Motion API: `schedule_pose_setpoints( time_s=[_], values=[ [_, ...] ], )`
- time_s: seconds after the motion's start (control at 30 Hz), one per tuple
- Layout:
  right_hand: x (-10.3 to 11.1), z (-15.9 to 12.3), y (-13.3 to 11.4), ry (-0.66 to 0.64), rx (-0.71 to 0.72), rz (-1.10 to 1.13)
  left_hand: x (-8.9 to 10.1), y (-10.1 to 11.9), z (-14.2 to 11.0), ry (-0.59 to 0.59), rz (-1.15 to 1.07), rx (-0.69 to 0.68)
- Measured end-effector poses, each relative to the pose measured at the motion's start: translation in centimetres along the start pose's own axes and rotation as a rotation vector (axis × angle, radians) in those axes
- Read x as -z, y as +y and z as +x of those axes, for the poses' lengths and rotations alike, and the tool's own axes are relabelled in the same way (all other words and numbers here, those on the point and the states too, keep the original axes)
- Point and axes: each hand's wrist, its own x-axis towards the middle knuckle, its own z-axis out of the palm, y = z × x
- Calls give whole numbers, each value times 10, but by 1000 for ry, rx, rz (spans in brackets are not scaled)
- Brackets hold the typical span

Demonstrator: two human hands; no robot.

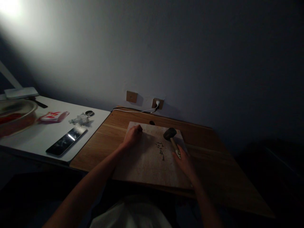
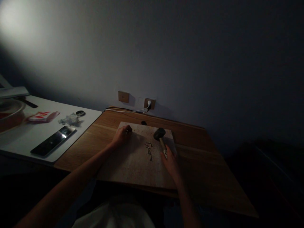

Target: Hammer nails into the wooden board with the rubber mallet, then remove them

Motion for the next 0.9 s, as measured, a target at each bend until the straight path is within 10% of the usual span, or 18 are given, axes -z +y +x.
schedule_pose_setpoints(
  time_s=[0.9],
  values=[
    [-5, -8, -16, 5, 14, -379, 1, 2, 0, -11, -2, -10]
  ],
)
